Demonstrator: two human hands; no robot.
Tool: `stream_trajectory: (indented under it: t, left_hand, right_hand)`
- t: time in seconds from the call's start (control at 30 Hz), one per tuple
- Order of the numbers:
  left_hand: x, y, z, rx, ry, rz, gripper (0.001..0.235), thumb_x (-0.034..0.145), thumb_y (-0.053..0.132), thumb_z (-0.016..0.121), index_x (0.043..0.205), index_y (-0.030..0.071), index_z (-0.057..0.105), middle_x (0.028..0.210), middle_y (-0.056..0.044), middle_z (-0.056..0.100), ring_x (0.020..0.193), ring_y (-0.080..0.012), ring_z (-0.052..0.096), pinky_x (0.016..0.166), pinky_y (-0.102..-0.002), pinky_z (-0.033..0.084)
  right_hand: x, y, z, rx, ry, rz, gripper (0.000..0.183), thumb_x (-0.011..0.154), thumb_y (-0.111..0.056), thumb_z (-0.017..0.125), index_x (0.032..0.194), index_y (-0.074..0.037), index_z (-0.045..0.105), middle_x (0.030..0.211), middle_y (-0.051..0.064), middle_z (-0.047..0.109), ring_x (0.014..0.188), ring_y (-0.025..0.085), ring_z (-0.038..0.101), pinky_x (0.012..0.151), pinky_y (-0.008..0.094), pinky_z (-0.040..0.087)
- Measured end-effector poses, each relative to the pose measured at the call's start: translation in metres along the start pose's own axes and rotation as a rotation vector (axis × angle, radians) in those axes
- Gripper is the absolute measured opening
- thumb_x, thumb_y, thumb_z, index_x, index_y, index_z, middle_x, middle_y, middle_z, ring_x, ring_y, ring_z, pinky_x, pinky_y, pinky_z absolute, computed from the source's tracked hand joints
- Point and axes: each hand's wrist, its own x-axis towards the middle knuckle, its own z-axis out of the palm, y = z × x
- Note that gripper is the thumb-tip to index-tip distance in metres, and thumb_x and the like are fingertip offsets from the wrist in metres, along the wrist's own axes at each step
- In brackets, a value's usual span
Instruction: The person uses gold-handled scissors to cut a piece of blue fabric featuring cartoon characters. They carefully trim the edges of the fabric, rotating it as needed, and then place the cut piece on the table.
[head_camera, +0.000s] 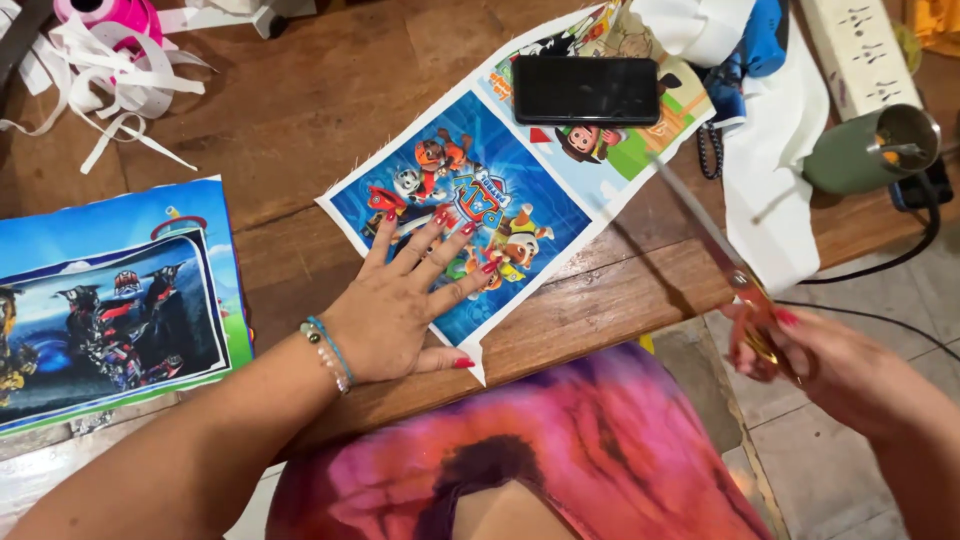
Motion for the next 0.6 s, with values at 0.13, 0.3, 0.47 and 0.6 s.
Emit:
stream_trajectory:
  t: [0.13,0.3,0.47,0.6]
  left_hand:
    - [-0.018,0.011,-0.005,0.011,-0.058,-0.036,0.085,0.084,0.084,0.046,0.15,0.031,0.049,0.161,-0.017,0.034,0.15,-0.0415,0.025,0.113,-0.073,0.014]
    - [-0.006,0.013,-0.039,0.011,-0.047,-0.064,0.082,0.087,0.077,0.051,0.15,0.024,0.049,0.154,-0.014,0.047,0.142,-0.0383,0.04,0.107,-0.072,0.027]
    - [0.102,-0.04,-0.015,-0.08,0.21,-0.067,0.046,0.086,0.018,0.071,0.128,0.002,0.063,0.118,-0.019,0.064,0.104,-0.0391,0.06,0.092,-0.051,0.047]
    - [0.198,-0.068,0.017,-0.005,-0.023,-0.125,0.079,0.076,0.027,0.069,0.151,0.011,0.047,0.151,-0.015,0.048,0.139,-0.0375,0.038,0.11,-0.051,0.035]
  right_hand:
    - [-0.026,0.03,-0.02,0.26,0.213,0.167,0.068,0.089,-0.021,0.052,0.148,0.013,0.054,0.1,0.027,0.063,0.096,0.038,0.063,0.1,0.062,0.05]
    - [-0.046,0.031,-0.007,0.268,0.441,0.143,0.056,0.09,0.025,0.027,0.141,0.024,0.05,0.123,0.05,0.06,0.118,0.06,0.058,0.111,0.064,0.044]
    - [-0.027,0.095,-0.035,0.016,0.339,0.076,0.052,0.084,0.017,0.059,0.136,0.012,0.065,0.102,0.038,0.075,0.086,0.047,0.072,0.075,0.047,0.051]
    - [-0.021,0.109,-0.033,-0.073,0.371,-0.087,0.038,0.084,0.01,0.068,0.122,0.011,0.073,0.075,0.028,0.071,0.059,0.037,0.071,0.056,0.04,0.054]
